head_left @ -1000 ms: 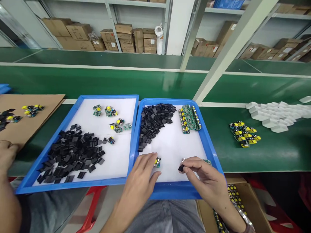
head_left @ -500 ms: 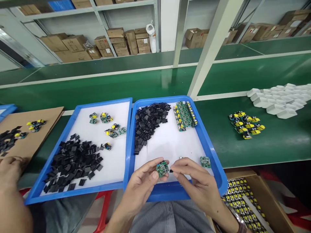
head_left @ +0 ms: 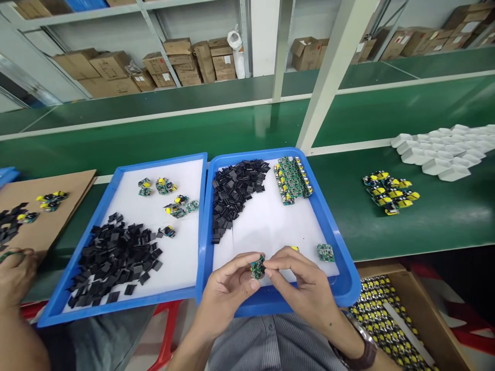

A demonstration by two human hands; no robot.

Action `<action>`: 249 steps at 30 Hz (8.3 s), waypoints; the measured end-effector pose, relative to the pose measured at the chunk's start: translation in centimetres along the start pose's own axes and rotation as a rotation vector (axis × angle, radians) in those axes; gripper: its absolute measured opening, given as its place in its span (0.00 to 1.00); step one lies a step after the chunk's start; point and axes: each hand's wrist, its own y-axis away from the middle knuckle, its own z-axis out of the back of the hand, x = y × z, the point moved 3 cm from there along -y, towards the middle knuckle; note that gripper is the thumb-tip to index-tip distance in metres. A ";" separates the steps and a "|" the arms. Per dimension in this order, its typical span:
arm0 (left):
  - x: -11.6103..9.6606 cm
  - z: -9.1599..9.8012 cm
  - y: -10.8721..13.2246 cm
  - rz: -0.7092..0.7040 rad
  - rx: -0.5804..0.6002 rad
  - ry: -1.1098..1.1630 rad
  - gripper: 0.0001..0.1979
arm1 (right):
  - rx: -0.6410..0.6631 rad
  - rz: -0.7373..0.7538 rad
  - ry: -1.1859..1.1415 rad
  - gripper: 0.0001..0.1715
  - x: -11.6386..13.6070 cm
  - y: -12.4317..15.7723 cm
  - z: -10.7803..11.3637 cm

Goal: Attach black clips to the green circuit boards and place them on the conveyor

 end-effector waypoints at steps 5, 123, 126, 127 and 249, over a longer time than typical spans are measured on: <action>-0.6 -0.5 -0.3 -0.014 -0.067 -0.006 0.17 | 0.004 -0.047 0.027 0.21 -0.4 0.1 -0.2; -1.3 -4.4 -2.0 -0.769 -0.001 -1.272 0.26 | -0.489 -0.145 0.714 0.20 -3.5 -2.4 16.6; 0.2 -5.3 -3.7 -0.855 0.062 -1.451 0.25 | -0.571 -0.230 0.815 0.31 -6.3 -3.6 24.9; 0.7 -5.7 -4.3 -0.879 0.067 -1.493 0.25 | -0.576 -0.259 0.837 0.34 -7.0 -3.9 26.9; -1.3 -0.9 -1.0 -0.339 0.007 -1.095 0.24 | 0.050 -0.072 0.051 0.13 1.3 0.4 4.5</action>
